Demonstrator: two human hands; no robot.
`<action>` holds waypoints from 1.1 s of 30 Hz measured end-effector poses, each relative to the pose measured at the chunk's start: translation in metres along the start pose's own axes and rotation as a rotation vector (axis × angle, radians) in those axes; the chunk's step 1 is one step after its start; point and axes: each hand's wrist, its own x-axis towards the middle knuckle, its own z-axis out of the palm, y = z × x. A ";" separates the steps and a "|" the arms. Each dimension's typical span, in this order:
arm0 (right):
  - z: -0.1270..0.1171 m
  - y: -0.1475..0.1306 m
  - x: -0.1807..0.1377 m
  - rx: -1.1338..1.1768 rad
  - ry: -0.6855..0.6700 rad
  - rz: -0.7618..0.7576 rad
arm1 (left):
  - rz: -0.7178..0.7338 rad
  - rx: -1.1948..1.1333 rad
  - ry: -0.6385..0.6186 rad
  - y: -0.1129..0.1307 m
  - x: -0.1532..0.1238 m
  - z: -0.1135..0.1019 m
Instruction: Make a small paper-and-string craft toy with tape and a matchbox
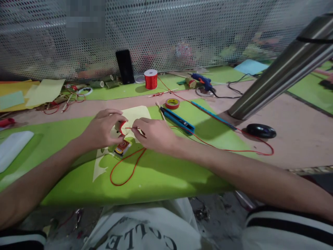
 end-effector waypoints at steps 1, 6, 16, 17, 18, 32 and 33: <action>0.001 0.000 -0.001 0.005 0.013 -0.011 | 0.008 0.003 0.005 0.001 0.000 0.000; 0.001 0.000 -0.002 -0.005 0.010 -0.017 | 0.017 0.003 0.015 0.002 -0.001 0.002; -0.001 -0.002 -0.001 -0.051 -0.045 0.003 | 0.069 0.015 0.039 0.005 -0.001 0.000; -0.001 -0.002 0.000 -0.048 -0.046 0.000 | 0.075 0.021 0.037 0.006 -0.001 0.000; -0.001 -0.002 0.000 -0.043 -0.048 -0.002 | 0.082 0.028 0.035 0.006 -0.001 0.000; -0.002 -0.002 -0.003 0.004 -0.011 -0.032 | 0.141 0.094 0.072 0.008 -0.002 0.000; -0.002 -0.002 -0.003 0.007 -0.012 -0.029 | 0.145 0.097 0.072 0.009 -0.002 0.000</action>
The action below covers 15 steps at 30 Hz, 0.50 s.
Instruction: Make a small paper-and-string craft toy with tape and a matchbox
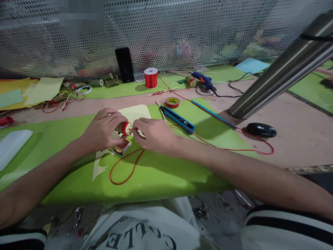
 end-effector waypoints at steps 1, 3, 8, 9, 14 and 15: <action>0.000 0.000 0.000 0.000 0.000 0.006 | 0.001 0.003 0.000 0.000 0.000 0.000; -0.001 0.000 0.001 -0.010 0.010 0.018 | -0.003 0.004 0.001 0.001 0.000 -0.001; 0.000 0.001 0.001 -0.052 0.043 -0.001 | -0.022 -0.016 -0.001 0.002 0.000 -0.001; 0.001 0.001 0.001 -0.057 0.043 -0.002 | -0.020 -0.016 0.000 0.002 0.000 -0.001; -0.001 -0.001 0.001 -0.048 0.023 0.007 | 0.003 -0.009 0.018 0.002 0.001 0.000; -0.001 -0.001 0.000 -0.049 0.020 0.004 | 0.002 -0.011 0.018 0.002 0.001 -0.001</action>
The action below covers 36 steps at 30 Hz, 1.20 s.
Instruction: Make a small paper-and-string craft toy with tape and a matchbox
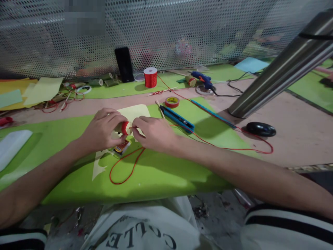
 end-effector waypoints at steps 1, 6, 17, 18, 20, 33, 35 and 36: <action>0.000 0.000 0.000 -0.008 0.005 -0.005 | -0.004 -0.003 -0.004 0.000 0.000 0.000; 0.004 0.003 0.000 -0.058 0.016 -0.043 | -0.018 -0.004 -0.011 0.001 0.000 0.000; 0.001 0.006 -0.001 0.046 0.038 -0.049 | -0.055 0.034 0.017 0.000 -0.002 0.001; 0.002 0.006 -0.001 0.064 0.043 -0.063 | -0.054 0.027 0.016 0.000 -0.002 0.002; 0.003 0.006 0.000 0.092 0.049 -0.073 | -0.044 0.010 0.014 0.000 -0.002 0.002; 0.015 0.009 -0.003 0.216 0.182 -0.061 | -0.066 -0.127 0.099 0.004 0.000 0.001; 0.015 0.011 -0.002 0.217 0.221 -0.108 | -0.101 -0.132 0.126 0.003 -0.001 0.002; 0.016 0.012 -0.002 0.214 0.237 -0.122 | -0.123 -0.132 0.139 0.003 -0.002 0.002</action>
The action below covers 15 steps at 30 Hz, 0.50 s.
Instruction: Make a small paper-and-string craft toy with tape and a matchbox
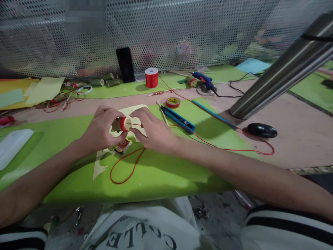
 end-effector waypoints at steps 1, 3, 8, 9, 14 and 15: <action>0.000 0.001 0.000 -0.002 0.007 -0.006 | -0.016 0.000 0.013 -0.001 0.000 0.000; 0.000 0.004 0.001 -0.007 -0.015 0.008 | -0.030 -0.002 0.035 -0.001 -0.001 0.001; 0.000 0.007 0.003 -0.027 -0.057 0.036 | 0.010 0.003 0.051 -0.002 -0.001 0.002; 0.000 0.007 0.003 -0.039 -0.040 0.019 | 0.019 0.005 0.049 -0.002 -0.001 0.003; -0.004 0.005 0.005 -0.253 0.075 -0.168 | 0.059 0.008 0.034 -0.002 -0.002 0.003; -0.005 0.006 0.004 -0.320 0.092 -0.217 | 0.066 0.008 0.030 -0.002 -0.002 0.003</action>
